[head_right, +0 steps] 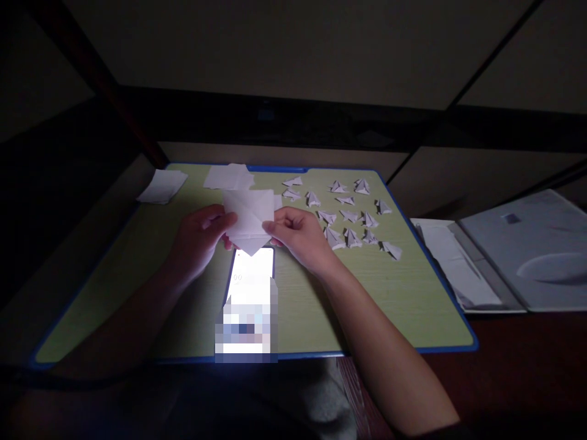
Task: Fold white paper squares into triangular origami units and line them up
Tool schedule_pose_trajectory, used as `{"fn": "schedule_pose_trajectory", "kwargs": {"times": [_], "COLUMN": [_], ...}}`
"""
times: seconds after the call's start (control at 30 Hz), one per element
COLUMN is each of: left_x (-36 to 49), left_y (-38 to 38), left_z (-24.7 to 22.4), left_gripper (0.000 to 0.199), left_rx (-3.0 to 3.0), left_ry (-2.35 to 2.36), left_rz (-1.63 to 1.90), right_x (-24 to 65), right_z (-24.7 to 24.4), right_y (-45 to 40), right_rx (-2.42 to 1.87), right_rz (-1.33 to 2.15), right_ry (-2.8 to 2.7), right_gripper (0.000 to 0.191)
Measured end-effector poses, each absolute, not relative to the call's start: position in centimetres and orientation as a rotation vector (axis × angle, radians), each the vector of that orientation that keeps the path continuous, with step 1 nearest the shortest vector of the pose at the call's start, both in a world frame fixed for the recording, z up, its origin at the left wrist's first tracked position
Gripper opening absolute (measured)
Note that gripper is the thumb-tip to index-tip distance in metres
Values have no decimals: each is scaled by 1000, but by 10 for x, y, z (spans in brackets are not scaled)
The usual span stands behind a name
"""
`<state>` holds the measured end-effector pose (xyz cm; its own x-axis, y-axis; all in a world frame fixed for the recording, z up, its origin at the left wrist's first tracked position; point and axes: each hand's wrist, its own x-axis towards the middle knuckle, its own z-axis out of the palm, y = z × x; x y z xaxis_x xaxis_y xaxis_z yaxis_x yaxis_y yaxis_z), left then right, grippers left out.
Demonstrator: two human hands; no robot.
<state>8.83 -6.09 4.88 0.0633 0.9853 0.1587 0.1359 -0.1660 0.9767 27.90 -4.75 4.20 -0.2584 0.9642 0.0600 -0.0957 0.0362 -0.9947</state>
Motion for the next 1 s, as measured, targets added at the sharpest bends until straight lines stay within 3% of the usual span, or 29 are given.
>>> {"fn": "schedule_pose_trajectory", "kwargs": {"times": [1.0], "left_x": [91], "left_y": [-59], "left_z": [45], "left_gripper": [20], "left_rx": [1387], "left_ry": [1209], "left_rz": [1251], "right_x": [272], "right_z": [40], "right_y": [-49], "right_rx": [-900], "right_rz": [1295], "right_ry": [-1201], "right_gripper": [14]}}
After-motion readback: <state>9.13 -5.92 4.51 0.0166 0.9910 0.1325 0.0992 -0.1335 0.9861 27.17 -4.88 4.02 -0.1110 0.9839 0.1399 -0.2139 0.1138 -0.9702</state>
